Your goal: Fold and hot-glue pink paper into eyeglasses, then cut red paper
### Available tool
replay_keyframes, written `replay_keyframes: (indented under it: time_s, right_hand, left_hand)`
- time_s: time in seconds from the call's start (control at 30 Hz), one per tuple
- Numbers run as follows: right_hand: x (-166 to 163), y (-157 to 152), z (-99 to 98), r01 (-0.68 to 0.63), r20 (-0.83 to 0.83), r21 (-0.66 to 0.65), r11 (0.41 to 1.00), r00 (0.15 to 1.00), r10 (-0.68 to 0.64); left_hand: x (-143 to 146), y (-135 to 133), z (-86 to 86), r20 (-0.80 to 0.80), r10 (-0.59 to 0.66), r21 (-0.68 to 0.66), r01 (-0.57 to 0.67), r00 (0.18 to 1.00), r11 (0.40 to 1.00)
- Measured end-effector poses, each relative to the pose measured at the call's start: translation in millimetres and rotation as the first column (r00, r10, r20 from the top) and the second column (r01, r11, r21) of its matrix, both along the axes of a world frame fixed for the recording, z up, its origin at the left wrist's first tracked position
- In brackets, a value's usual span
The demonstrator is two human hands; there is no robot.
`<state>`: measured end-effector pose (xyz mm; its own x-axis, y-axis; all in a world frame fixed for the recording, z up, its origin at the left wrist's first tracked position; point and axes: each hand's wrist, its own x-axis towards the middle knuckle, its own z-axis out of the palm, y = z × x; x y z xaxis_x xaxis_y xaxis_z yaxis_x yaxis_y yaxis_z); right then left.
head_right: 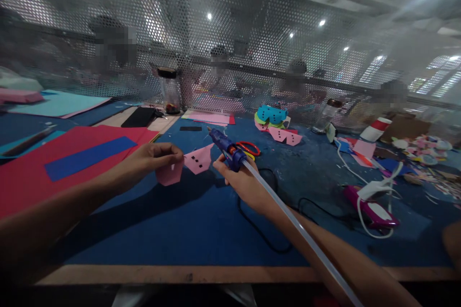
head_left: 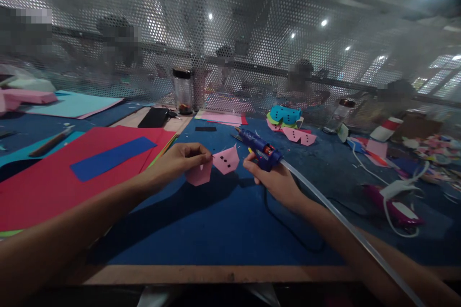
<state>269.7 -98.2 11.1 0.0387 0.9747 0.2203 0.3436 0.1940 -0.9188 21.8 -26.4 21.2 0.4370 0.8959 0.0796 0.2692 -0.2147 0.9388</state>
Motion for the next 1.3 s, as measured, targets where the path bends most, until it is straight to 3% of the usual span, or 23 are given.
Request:
replay_keyframes:
  time_s: [0.2, 0.43, 0.9, 1.3]
  right_hand:
    - [-0.7, -10.3, -5.1, -0.111, 0.051, 0.019, 0.994, 0.993, 0.11]
    - [0.0, -10.8, -5.6, -0.199, 0.299, 0.046, 0.979, 0.938, 0.176]
    - [-4.4, -9.3, -1.7, -0.195, 0.455, 0.067, 0.979, 0.879, 0.144]
    - [-3.7, -9.5, -3.3, -0.21, 0.47, 0.083, 0.974, 0.87, 0.148]
  left_hand:
    - [-13.0, 6.4, 1.2, 0.115, 0.042, -0.115, -0.029, 0.993, 0.993]
    - [-18.7, 13.0, 1.2, 0.259, 0.115, -0.222, -0.056, 0.959, 0.974]
    - [-21.1, 18.7, -8.5, 0.283, 0.088, -0.226, -0.023, 0.955, 0.974]
    - [-18.8, 16.4, -8.3, 0.283, 0.102, -0.257, -0.027, 0.954, 0.966]
